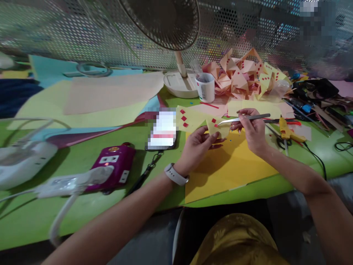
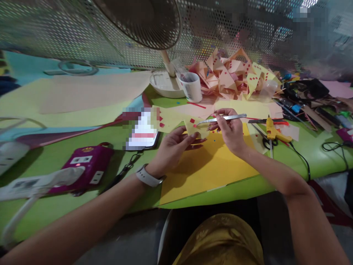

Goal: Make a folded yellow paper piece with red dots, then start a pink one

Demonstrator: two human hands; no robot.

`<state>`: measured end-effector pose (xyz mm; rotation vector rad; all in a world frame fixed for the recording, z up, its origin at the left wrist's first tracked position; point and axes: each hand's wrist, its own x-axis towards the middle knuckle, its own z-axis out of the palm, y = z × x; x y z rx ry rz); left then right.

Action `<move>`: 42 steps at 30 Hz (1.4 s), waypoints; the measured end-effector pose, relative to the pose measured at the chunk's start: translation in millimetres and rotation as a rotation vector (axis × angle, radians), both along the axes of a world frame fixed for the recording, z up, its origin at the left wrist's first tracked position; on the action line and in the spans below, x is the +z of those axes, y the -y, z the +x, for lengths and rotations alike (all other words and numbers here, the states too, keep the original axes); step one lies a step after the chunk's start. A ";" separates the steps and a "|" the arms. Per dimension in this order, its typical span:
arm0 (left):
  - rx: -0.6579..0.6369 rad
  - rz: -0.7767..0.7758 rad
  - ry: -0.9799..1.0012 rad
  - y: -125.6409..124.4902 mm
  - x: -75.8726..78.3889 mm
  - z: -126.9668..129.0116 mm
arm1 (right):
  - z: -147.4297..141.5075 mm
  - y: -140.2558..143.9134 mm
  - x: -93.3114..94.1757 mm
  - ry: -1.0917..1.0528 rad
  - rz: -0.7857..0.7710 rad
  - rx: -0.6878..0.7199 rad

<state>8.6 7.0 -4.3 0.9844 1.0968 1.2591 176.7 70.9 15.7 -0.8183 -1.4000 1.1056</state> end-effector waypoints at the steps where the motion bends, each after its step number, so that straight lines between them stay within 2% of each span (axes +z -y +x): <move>1: -0.001 0.000 -0.005 0.0 0.0 0.0 | -0.1 0.0 -0.2 0.011 -0.001 -0.003; 42: 0.021 0.034 -0.012 0.1 2.9 -0.2 | 2.1 3.0 0.2 0.066 0.004 0.012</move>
